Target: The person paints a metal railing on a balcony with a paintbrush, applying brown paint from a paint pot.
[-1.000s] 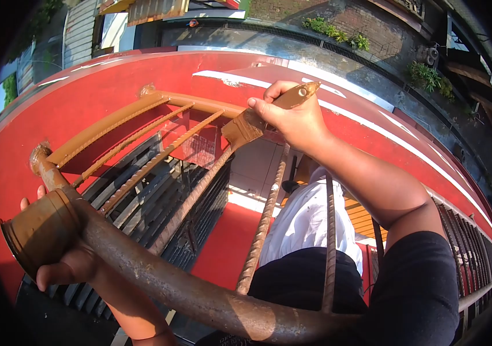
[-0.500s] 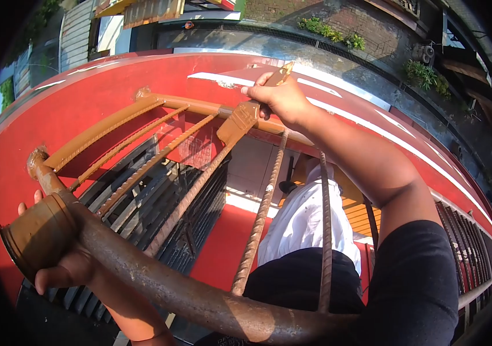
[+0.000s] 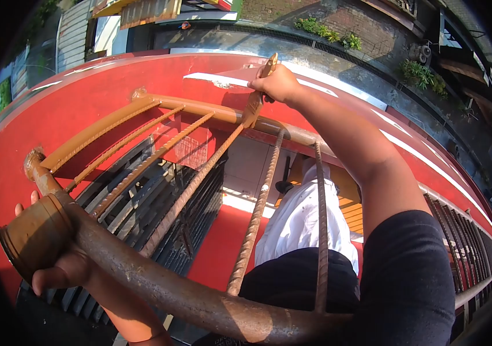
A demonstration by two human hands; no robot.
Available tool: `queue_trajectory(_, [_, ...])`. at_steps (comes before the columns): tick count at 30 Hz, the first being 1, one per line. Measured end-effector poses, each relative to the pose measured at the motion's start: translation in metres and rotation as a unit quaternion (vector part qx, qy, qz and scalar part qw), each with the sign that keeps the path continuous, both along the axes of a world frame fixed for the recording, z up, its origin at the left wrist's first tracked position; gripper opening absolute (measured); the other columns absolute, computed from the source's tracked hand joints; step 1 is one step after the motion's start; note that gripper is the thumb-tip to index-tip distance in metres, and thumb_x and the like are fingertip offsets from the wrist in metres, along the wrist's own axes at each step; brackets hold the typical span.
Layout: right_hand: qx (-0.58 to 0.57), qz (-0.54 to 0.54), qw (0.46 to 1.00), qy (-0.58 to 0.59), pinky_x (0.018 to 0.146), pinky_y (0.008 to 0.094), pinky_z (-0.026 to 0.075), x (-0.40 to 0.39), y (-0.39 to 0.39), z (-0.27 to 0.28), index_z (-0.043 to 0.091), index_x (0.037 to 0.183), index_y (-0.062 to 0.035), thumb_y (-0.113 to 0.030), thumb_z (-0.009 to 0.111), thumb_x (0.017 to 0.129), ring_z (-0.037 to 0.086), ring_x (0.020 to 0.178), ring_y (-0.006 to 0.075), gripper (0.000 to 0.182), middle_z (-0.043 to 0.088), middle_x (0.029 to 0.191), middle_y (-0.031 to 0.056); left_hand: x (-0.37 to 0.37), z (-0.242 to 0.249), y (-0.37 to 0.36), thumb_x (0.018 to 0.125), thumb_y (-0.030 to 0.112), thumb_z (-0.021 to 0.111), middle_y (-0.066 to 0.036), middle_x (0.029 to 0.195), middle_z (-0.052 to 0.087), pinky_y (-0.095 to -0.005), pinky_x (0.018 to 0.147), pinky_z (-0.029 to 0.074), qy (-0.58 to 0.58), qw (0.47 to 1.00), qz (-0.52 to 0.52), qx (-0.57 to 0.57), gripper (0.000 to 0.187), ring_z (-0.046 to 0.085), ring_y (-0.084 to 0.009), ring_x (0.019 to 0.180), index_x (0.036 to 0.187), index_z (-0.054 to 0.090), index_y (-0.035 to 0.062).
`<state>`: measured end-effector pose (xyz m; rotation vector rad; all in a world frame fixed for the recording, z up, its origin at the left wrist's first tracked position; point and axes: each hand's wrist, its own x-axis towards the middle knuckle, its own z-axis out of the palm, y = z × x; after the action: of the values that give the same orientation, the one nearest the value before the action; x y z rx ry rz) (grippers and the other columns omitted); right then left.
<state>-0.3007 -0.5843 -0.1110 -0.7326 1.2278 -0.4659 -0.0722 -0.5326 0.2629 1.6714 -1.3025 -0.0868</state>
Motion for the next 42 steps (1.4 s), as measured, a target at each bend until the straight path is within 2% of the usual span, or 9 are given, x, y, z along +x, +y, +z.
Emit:
queue_trajectory(6, [0.030, -0.172, 0.982, -0.072, 0.041, 0.0265, 0.044, -0.009, -0.011, 0.007, 0.056, 0.079, -0.0045, -0.016, 0.077, 0.085, 0.055, 0.047, 0.0117, 0.025, 0.061, 0.064, 0.0057, 0.009, -0.002, 0.003, 0.065, 0.086, 0.061, -0.035, 0.133, 0.049, -0.0534, 0.106, 0.044, 0.075, 0.997, -0.030, -0.017, 0.126, 0.055, -0.0443, 0.120, 0.140, 0.035, -0.0119])
queue_trajectory(9, [0.055, -0.226, 0.973, 0.000, 0.041, 0.0260, 0.044, 0.014, 0.005, 0.026, 0.055, 0.079, -0.0052, -0.017, 0.076, 0.086, 0.056, 0.047, 0.0121, 0.025, 0.061, 0.064, 0.0064, 0.011, -0.004, 0.002, 0.065, 0.084, 0.066, -0.036, 0.132, 0.050, -0.0533, 0.109, 0.041, 0.106, 0.993, -0.046, -0.029, 0.125, 0.054, -0.0431, 0.123, 0.141, 0.036, -0.0105])
queue_trajectory(13, [-0.008, -0.124, 0.991, 0.059, 0.046, 0.0270, 0.049, 0.034, 0.028, 0.017, 0.061, 0.080, -0.0028, -0.020, 0.078, 0.083, 0.062, 0.053, 0.0123, 0.025, 0.066, 0.068, 0.0071, 0.007, -0.004, -0.001, 0.063, 0.092, 0.056, -0.038, 0.121, 0.055, -0.0499, 0.100, 0.051, 0.043, 0.999, -0.010, -0.018, 0.132, 0.061, -0.0440, 0.112, 0.138, 0.035, -0.0150])
queue_trajectory(16, [0.008, -0.042, 0.997, 0.063, 0.048, 0.0272, 0.049, 0.027, 0.036, -0.009, 0.061, 0.080, -0.0027, -0.022, 0.078, 0.083, 0.063, 0.055, 0.0123, 0.026, 0.067, 0.069, 0.0066, 0.012, -0.003, 0.002, 0.063, 0.091, 0.057, -0.036, 0.125, 0.053, -0.0506, 0.102, 0.049, 0.056, 0.998, -0.018, -0.012, 0.132, 0.060, -0.0438, 0.114, 0.138, 0.034, -0.0142])
queue_trajectory(22, [-0.006, -0.079, 0.994, 0.077, 0.048, 0.0266, 0.048, -0.017, 0.036, 0.000, 0.060, 0.079, -0.0028, -0.020, 0.079, 0.084, 0.060, 0.054, 0.0109, 0.026, 0.066, 0.069, 0.0060, 0.005, -0.004, 0.001, 0.061, 0.084, 0.070, -0.036, 0.132, 0.049, -0.0525, 0.113, 0.036, 0.087, 0.995, -0.028, -0.034, 0.130, 0.052, -0.0425, 0.125, 0.142, 0.033, -0.0109])
queue_trajectory(25, [-0.077, -0.039, 0.995, 0.058, 0.052, 0.0280, 0.049, -0.026, 0.040, 0.018, 0.062, 0.079, -0.0017, -0.023, 0.077, 0.085, 0.061, 0.057, 0.0097, 0.027, 0.065, 0.067, 0.0056, 0.005, -0.004, -0.002, 0.065, 0.093, 0.052, -0.035, 0.128, 0.052, -0.0515, 0.100, 0.052, 0.003, 1.000, -0.008, -0.019, 0.132, 0.061, -0.0446, 0.112, 0.139, 0.034, -0.0151])
queue_trajectory(35, [-0.248, 0.181, 0.949, 0.068, 0.065, 0.0318, 0.052, 0.003, 0.068, 0.020, 0.066, 0.087, -0.0025, -0.023, 0.076, 0.086, 0.065, 0.066, 0.0155, 0.023, 0.069, 0.074, 0.0100, 0.005, -0.001, 0.001, 0.061, 0.090, 0.060, -0.037, 0.129, 0.050, -0.0526, 0.104, 0.047, 0.021, 1.000, -0.013, 0.000, 0.134, 0.057, -0.0447, 0.118, 0.140, 0.031, -0.0150])
queue_trajectory(37, [-0.185, 0.146, 0.970, 0.060, 0.065, 0.0322, 0.053, -0.001, 0.066, 0.023, 0.066, 0.086, -0.0028, -0.025, 0.077, 0.086, 0.066, 0.066, 0.0172, 0.024, 0.069, 0.074, 0.0113, 0.009, 0.000, 0.003, 0.059, 0.082, 0.072, -0.040, 0.132, 0.046, -0.0525, 0.112, 0.039, 0.088, 0.995, -0.038, -0.009, 0.134, 0.053, -0.0436, 0.124, 0.143, 0.028, -0.0129])
queue_trajectory(42, [-0.149, 0.028, 0.983, 0.104, 0.067, 0.0308, 0.054, -0.004, 0.075, 0.014, 0.067, 0.086, -0.0032, -0.028, 0.078, 0.085, 0.069, 0.069, 0.0174, 0.027, 0.070, 0.074, 0.0100, 0.006, -0.002, 0.001, 0.059, 0.082, 0.072, -0.039, 0.133, 0.046, -0.0527, 0.112, 0.039, 0.084, 0.996, -0.035, -0.019, 0.134, 0.052, -0.0438, 0.125, 0.143, 0.029, -0.0126])
